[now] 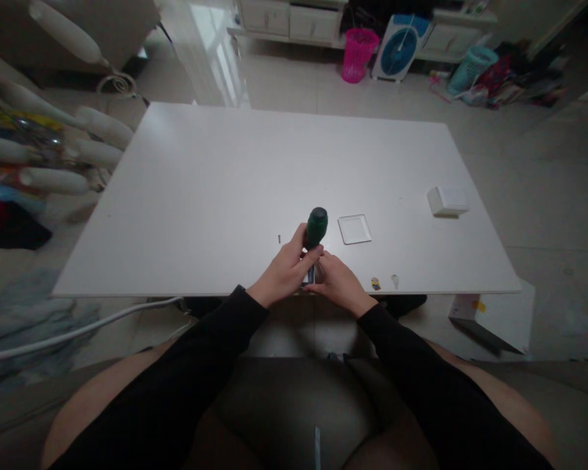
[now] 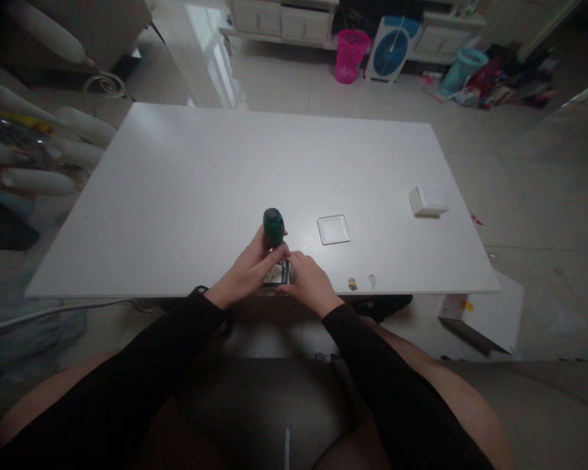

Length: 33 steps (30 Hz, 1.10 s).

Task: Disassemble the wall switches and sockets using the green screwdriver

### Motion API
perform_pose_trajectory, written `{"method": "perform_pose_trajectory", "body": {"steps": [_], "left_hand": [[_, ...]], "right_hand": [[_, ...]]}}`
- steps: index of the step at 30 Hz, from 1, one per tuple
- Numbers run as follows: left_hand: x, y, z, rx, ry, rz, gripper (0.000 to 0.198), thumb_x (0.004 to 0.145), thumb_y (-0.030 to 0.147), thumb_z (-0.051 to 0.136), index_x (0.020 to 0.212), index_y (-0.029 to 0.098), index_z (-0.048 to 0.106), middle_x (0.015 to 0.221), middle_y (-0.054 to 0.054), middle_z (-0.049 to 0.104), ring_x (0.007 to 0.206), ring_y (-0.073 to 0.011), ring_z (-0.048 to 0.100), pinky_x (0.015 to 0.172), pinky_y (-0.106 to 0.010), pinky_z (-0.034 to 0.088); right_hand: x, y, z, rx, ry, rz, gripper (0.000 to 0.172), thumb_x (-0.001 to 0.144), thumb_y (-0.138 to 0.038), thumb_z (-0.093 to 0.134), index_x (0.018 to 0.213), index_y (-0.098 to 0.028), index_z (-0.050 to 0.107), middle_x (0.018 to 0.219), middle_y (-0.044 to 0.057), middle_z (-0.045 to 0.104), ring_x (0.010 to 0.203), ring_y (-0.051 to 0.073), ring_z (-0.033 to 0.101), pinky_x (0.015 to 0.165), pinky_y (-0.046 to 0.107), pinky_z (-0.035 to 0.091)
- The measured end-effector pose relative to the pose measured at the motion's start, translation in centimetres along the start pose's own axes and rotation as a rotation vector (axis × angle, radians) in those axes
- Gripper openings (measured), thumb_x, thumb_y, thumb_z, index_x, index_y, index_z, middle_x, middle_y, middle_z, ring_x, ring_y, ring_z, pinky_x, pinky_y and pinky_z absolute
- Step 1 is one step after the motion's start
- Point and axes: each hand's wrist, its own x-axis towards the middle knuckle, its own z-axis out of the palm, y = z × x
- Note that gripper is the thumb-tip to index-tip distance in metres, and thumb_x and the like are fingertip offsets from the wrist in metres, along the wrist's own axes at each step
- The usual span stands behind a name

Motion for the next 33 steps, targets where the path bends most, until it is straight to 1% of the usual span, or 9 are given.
{"method": "perform_pose_trajectory", "body": {"steps": [6,11,15,18,23,25,28,30,33], "left_hand": [[0.1,-0.1,0.0,-0.009,0.005,0.019,0.029,0.103,0.042,0.055,0.124,0.021,0.054,0.108,-0.008,0.066,0.1,-0.0243,0.064,0.091,-0.041,0.052],[0.0,0.2,0.0,-0.015,-0.003,-0.005,0.028,0.104,0.039,0.053,0.124,0.02,0.053,0.107,-0.007,0.065,0.094,-0.0228,0.065,0.088,-0.041,0.052],[0.0,0.3,0.0,-0.009,-0.007,0.019,0.028,0.102,0.039,0.055,0.123,0.021,0.054,0.106,-0.007,0.066,0.097,-0.0237,0.064,0.089,-0.041,0.051],[0.0,0.1,-0.1,-0.015,0.019,0.042,0.028,0.102,0.04,0.058,0.122,0.021,0.055,0.105,-0.007,0.066,0.097,-0.0238,0.063,0.089,-0.041,0.052],[0.0,-0.1,-0.2,-0.07,0.073,0.022,0.028,0.103,0.041,0.056,0.123,0.022,0.055,0.099,-0.006,0.066,0.088,-0.0215,0.063,0.084,-0.04,0.052],[0.1,0.0,-0.3,-0.073,0.107,0.014,0.028,0.103,0.042,0.056,0.122,0.022,0.054,0.096,-0.005,0.065,0.086,-0.0204,0.063,0.081,-0.038,0.052],[0.2,0.2,-0.4,-0.079,0.154,0.007,0.029,0.103,0.043,0.056,0.121,0.022,0.053,0.095,-0.005,0.064,0.084,-0.019,0.062,0.077,-0.035,0.051],[0.2,0.3,-0.5,-0.086,0.169,0.002,0.029,0.102,0.044,0.056,0.121,0.022,0.053,0.095,-0.005,0.064,0.084,-0.0185,0.062,0.075,-0.035,0.05],[0.3,0.4,-0.5,-0.09,0.181,0.003,0.029,0.102,0.044,0.057,0.12,0.022,0.054,0.094,-0.004,0.063,0.084,-0.0182,0.062,0.075,-0.034,0.051]], "right_hand": [[0.0,0.2,0.1,0.021,0.017,-0.018,0.08,0.074,-0.024,0.092,0.143,-0.021,0.052,0.141,0.015,0.062,0.134,0.033,0.058,0.111,0.052,0.051],[0.0,0.3,0.2,0.009,0.013,-0.013,0.077,0.073,-0.024,0.092,0.14,-0.021,0.054,0.139,0.014,0.063,0.131,0.033,0.06,0.11,0.052,0.052],[0.1,0.3,0.2,0.016,0.013,-0.014,0.078,0.073,-0.025,0.092,0.141,-0.021,0.054,0.139,0.015,0.063,0.132,0.034,0.059,0.11,0.052,0.051],[0.0,0.4,0.2,0.016,0.014,-0.028,0.079,0.074,-0.025,0.091,0.143,-0.023,0.052,0.14,0.014,0.062,0.133,0.033,0.059,0.111,0.052,0.051],[-0.1,0.2,-0.2,0.014,0.02,-0.024,0.08,0.075,-0.032,0.091,0.144,-0.023,0.051,0.142,0.015,0.058,0.134,0.033,0.056,0.112,0.051,0.05],[0.0,0.0,-0.6,0.039,0.047,-0.04,0.068,0.08,-0.03,0.087,0.139,-0.022,0.055,0.139,0.014,0.058,0.131,0.031,0.057,0.112,0.05,0.05],[0.2,-0.1,-1.2,0.054,0.083,-0.096,0.033,0.089,-0.022,0.076,0.12,-0.023,0.064,0.132,0.012,0.06,0.128,0.029,0.059,0.111,0.049,0.049],[0.3,0.0,-1.4,0.039,0.096,-0.126,0.017,0.092,-0.018,0.07,0.107,-0.023,0.066,0.132,0.012,0.06,0.13,0.029,0.058,0.111,0.051,0.049],[0.3,0.2,-1.3,0.022,0.094,-0.147,0.01,0.092,-0.014,0.066,0.099,-0.023,0.066,0.134,0.014,0.059,0.132,0.03,0.056,0.111,0.053,0.049]]}}
